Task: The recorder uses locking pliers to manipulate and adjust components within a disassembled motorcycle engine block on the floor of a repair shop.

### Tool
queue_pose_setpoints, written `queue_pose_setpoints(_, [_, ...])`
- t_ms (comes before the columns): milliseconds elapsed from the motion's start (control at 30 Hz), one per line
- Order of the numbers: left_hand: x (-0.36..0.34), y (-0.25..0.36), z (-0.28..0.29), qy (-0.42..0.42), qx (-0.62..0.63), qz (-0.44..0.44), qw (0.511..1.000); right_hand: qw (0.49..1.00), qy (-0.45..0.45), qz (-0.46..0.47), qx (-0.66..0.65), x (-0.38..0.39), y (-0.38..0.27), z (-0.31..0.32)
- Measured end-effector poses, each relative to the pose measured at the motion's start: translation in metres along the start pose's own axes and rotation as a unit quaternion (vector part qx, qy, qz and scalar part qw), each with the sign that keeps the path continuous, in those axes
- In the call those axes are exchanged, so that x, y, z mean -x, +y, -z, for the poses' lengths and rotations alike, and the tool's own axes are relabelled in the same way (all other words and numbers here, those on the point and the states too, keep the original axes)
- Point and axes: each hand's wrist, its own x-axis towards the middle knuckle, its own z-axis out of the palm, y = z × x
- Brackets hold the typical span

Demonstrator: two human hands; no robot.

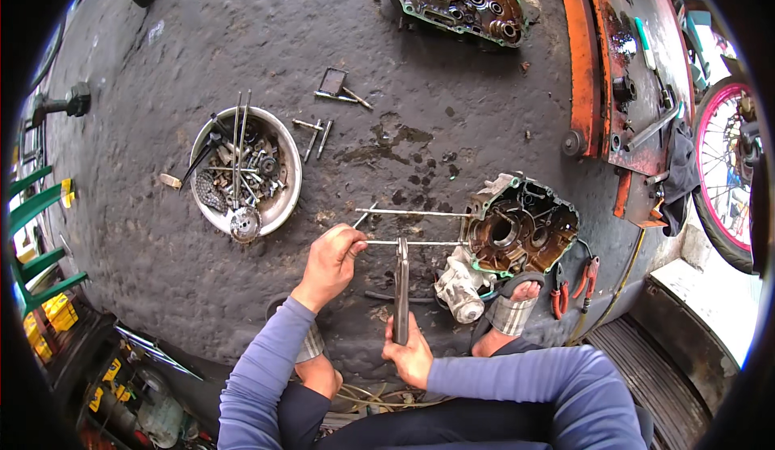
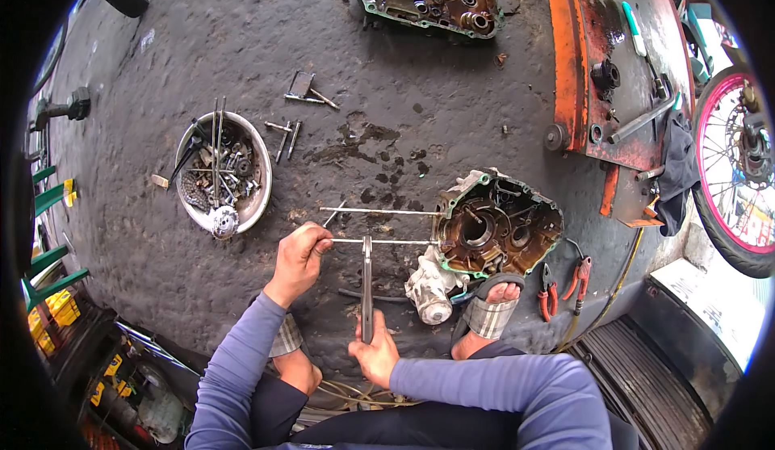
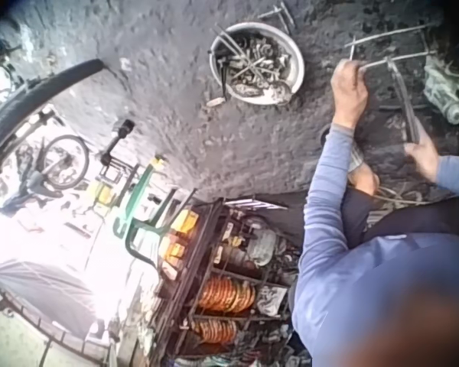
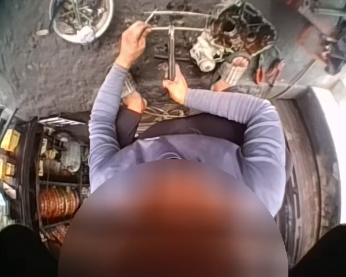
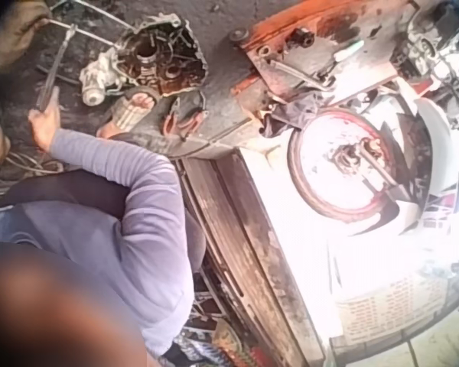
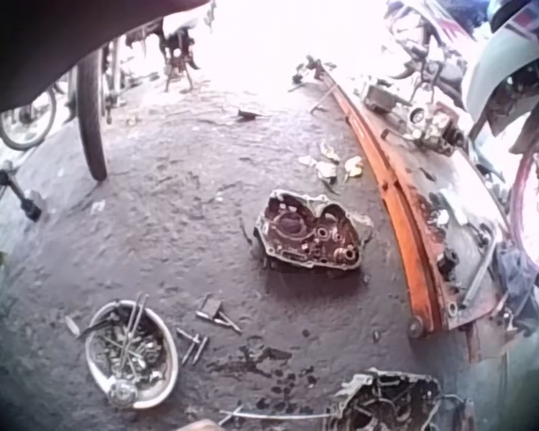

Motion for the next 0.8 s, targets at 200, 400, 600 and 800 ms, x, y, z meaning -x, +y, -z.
queue_pose_setpoints(200, [-0.001, 0.009, 0.001, -0.010, -0.014, 0.076, 0.997, 0.969, -0.052, -0.235, 0.062, 0.033, -0.134, -0.003])
queue_pose_setpoints(400, [-0.002, 0.015, 0.009, -0.027, -0.027, 0.133, 0.990, 0.962, -0.102, -0.239, 0.084, 0.037, -0.131, 0.011])
queue_pose_setpoints(600, [-0.024, 0.020, 0.017, -0.121, 0.177, 0.446, 0.869, 0.950, -0.080, 0.027, 0.299, 0.030, -0.062, 0.020])
queue_pose_setpoints(800, [-0.026, 0.026, 0.012, -0.108, 0.285, 0.494, 0.814, 0.893, -0.176, 0.100, 0.401, 0.032, -0.040, 0.055])
